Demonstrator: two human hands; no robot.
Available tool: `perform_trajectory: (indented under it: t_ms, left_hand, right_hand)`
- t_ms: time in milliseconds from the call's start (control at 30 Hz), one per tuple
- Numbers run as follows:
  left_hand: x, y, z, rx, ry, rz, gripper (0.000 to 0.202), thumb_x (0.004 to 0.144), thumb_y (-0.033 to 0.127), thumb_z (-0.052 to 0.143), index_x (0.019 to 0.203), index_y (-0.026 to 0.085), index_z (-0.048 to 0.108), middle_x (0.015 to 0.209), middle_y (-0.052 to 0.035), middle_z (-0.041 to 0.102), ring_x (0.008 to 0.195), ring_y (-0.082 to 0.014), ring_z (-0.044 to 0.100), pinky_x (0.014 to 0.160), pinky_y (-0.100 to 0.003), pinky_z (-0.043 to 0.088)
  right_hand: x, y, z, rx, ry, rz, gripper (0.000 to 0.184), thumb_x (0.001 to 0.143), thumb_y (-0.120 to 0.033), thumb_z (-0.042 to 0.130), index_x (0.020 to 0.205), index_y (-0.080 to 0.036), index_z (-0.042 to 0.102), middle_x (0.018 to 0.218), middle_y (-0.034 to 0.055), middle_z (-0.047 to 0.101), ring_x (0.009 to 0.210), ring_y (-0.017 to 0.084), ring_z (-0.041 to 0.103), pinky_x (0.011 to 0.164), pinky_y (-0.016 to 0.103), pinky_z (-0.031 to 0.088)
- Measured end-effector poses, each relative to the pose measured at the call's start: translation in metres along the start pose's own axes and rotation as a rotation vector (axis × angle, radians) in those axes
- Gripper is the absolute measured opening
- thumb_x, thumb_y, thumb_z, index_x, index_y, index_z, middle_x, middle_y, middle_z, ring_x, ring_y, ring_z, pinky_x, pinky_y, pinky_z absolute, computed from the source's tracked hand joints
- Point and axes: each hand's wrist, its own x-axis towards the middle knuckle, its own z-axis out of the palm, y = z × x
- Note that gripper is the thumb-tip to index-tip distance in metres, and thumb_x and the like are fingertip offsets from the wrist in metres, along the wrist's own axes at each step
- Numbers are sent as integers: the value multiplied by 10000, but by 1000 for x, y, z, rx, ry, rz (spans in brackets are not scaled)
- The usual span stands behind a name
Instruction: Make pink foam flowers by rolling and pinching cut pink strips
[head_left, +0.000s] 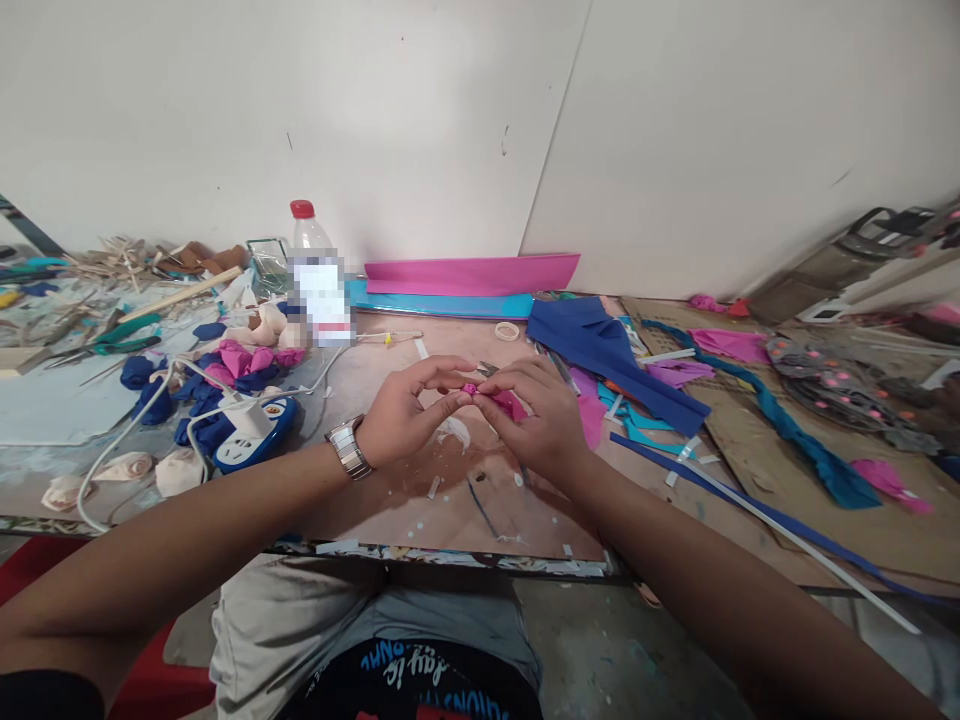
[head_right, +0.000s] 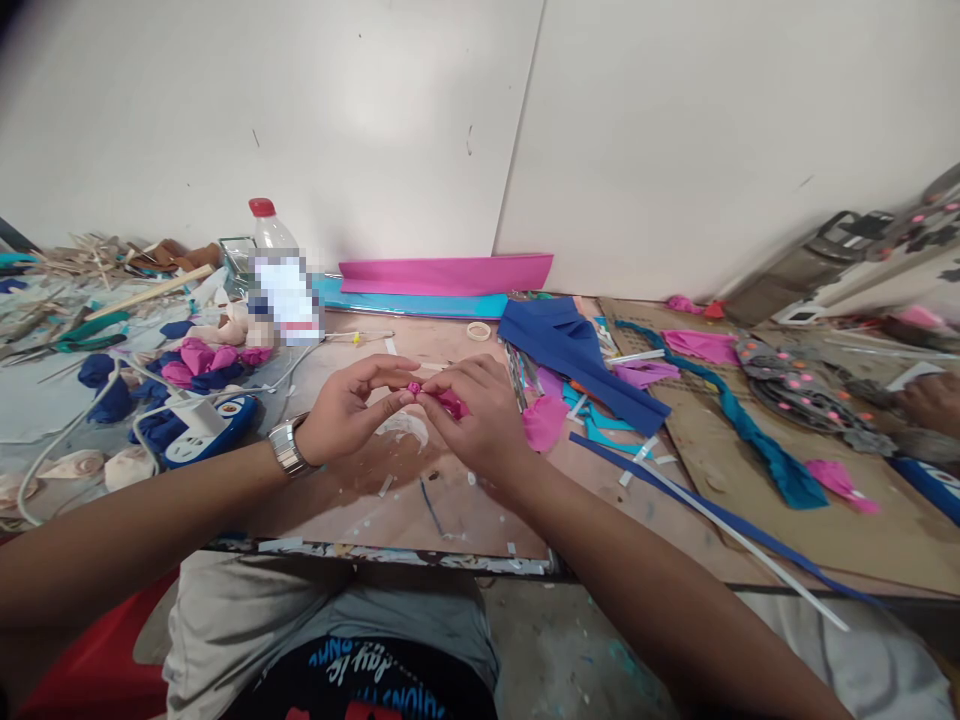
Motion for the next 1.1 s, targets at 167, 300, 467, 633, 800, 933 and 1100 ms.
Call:
perform_trajectory:
  t_ms: [167,300,467,633,800,933,1100]
  left_hand:
    - [-1,-2,0,60,5,27,292,972,298,635,1242,188,631,1178,-117,732,1039,-194,720,953,-329,541]
    - [-2,-6,0,55,31,23,274,987,299,604,1240,193,601,1126,-103,725,1015,-192,712,927,-332,543]
    - [-2,-6,0,112,34,47,259,992,306,589,1226,196,610,1150,-107,704,984,-187,695,908,-338,542]
    - [-4,-2,-1,207,31,104,223,1002,292,570,1192,193,631,1181,-102,701,1022,-182,691,924,-321,540]
    - [-4,2,0,244,7,129,205,1009,298,557,1153,189,654,1119,-84,725,1019,-175,697,922,-301,548]
    - [-4,4,0,235,-14,115,200,1008,308,565,1128,195,678,1083,-76,745,1010,-174,704,927,-301,554]
    - [-4,4,1,191,-41,99,220,978,311,617,1168,211,664,1131,-75,738,1040,-185,707,946,-309,553]
  right_hand:
    - [0,-1,1,5,-24,-8,73,918,-296,735,900,-239,693,874,25,764,856,225,651,840,402,490]
    - [1,-1,1,4,-51,-13,94,911,-315,745,933,-237,697,916,29,774,870,228,662,862,415,494]
    - [1,0,0,-9,-60,-20,45,927,-282,720,916,-242,702,902,24,777,870,225,667,872,418,486]
    - [0,1,-1,-19,-82,-10,52,938,-276,699,899,-243,700,881,23,768,865,223,661,869,418,471]
    - [0,1,-1,-11,-84,-7,52,932,-257,686,886,-234,684,865,23,756,858,220,649,868,413,465]
    - [1,1,-1,-5,-81,-6,69,933,-245,663,865,-234,674,839,20,744,838,215,643,855,403,465]
    - [1,2,-1,-5,-80,12,73,934,-267,671,866,-239,671,858,25,744,858,224,647,851,410,469]
